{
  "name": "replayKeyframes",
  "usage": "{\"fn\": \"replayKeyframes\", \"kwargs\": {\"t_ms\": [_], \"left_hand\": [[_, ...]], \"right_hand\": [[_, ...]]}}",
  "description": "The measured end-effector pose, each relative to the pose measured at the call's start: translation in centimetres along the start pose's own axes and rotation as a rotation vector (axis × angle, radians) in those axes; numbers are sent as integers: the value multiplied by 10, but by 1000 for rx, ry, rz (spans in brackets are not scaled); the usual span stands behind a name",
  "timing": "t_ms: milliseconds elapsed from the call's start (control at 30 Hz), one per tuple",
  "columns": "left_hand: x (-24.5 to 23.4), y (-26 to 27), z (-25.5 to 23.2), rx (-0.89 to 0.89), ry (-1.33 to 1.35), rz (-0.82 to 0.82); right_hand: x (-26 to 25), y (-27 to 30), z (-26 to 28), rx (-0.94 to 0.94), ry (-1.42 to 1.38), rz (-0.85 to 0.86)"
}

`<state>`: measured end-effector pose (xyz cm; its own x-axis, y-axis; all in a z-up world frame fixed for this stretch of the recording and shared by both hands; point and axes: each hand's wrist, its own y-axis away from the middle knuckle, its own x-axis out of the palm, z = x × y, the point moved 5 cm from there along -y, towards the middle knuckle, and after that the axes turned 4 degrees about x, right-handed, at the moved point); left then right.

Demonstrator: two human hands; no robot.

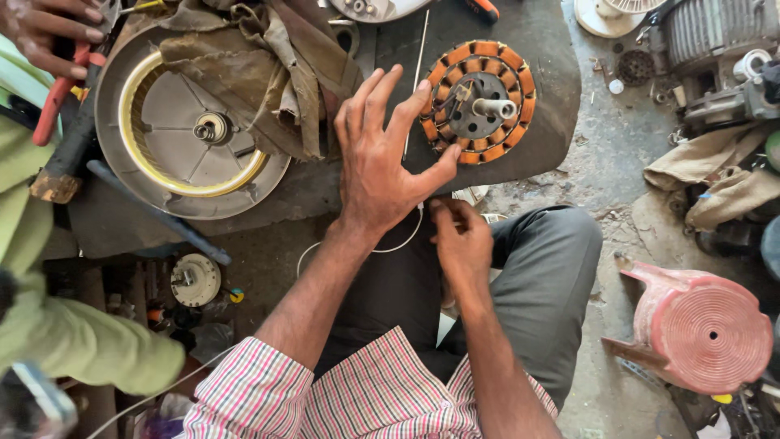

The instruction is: The person disassembles a small electric motor by removing the end cap and rotor. They then use pliers to adjust components and connect red wires to the stator windings.

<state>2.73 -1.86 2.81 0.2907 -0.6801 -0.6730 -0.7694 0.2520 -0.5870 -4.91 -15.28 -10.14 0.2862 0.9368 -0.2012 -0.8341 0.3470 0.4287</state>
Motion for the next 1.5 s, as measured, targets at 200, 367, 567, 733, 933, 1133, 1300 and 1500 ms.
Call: {"fn": "replayKeyframes", "kwargs": {"t_ms": [200, 367, 567, 733, 933, 1133, 1300, 1500], "left_hand": [[0, 0, -1, 5, -18, 17], [-4, 2, -1, -5, 12, -21], [-7, 6, 0, 21, 82, -65], [-10, 6, -5, 54, 106, -56], [-12, 7, -7, 86, 126, -53], [-14, 9, -8, 112, 165, -95], [-17, 11, -9, 150, 201, -108], [-20, 15, -13, 164, 203, -126]], "right_hand": [[-14, 14, -6, 127, -144, 9], [-22, 24, -38, 141, -271, 45], [-32, 9, -89, 237, -306, 22], [-24, -4, -97, 188, -214, 55], [-22, -4, -100, 205, -157, 59], [-22, -3, -97, 209, -154, 67], [-22, -2, -94, 220, -135, 61], [-22, -2, -94, 222, -141, 66]]}}
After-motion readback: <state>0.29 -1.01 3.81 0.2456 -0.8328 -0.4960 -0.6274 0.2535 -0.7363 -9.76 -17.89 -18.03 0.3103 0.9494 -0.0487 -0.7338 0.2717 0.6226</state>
